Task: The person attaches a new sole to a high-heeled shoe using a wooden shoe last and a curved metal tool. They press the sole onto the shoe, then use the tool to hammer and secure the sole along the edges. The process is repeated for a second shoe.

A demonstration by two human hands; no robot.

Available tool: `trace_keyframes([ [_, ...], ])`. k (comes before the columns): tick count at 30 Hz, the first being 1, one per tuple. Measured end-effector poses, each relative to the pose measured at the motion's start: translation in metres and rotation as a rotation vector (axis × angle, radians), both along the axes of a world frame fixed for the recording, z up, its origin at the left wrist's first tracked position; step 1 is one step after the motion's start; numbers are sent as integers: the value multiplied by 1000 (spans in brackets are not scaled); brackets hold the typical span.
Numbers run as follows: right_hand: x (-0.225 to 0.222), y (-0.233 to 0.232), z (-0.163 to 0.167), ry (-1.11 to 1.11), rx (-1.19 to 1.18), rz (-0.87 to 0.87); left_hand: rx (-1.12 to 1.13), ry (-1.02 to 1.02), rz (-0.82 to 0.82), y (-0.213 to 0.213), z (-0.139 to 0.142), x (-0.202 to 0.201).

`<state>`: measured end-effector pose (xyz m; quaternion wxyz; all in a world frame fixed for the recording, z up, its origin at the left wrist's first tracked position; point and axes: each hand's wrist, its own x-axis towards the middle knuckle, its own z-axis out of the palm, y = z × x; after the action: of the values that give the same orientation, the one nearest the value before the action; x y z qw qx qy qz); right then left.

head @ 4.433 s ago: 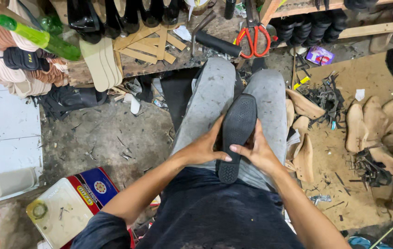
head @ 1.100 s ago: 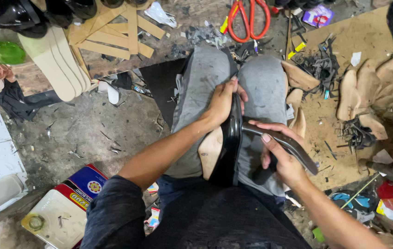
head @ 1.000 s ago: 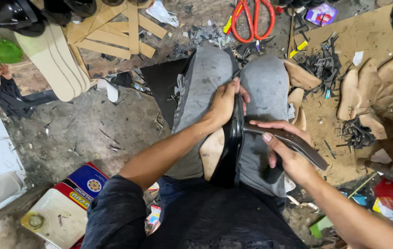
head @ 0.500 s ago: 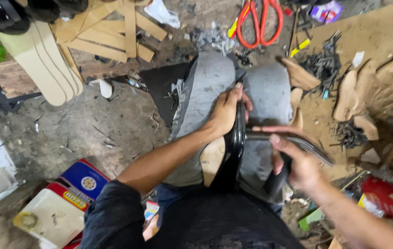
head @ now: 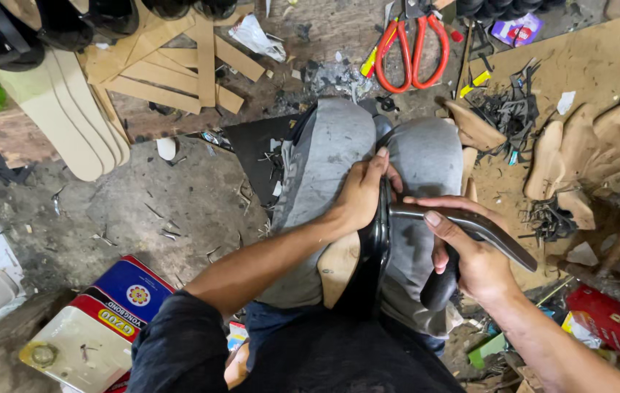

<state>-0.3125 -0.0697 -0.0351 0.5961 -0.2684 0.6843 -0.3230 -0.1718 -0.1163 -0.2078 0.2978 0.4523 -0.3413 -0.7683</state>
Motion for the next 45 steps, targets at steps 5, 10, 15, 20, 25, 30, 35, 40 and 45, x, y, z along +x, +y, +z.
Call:
trace_keyframes([
  [5,-2,-19,-3,57,-1,71,-111,8,-6,-2,2,2],
  [10,-2,-44,-1,106,-13,209,76,73,-23,-2,4,6],
  [15,-15,-84,-2,218,186,542,85,75,3,4,-6,1],
  [20,-32,-86,-11,105,27,754,2,166,33,16,2,4],
  [25,-24,-2,13,-200,-208,313,60,225,52,29,71,17],
  [30,-21,98,48,-608,-667,-6,-631,246,-42,46,174,22],
  [35,-27,144,66,-396,-1021,49,-1210,156,-193,57,238,25],
  [40,5,173,55,-538,-978,-260,-807,285,-120,63,243,-1],
  [45,3,209,60,-163,-1014,-183,-856,134,-99,90,229,-10],
])
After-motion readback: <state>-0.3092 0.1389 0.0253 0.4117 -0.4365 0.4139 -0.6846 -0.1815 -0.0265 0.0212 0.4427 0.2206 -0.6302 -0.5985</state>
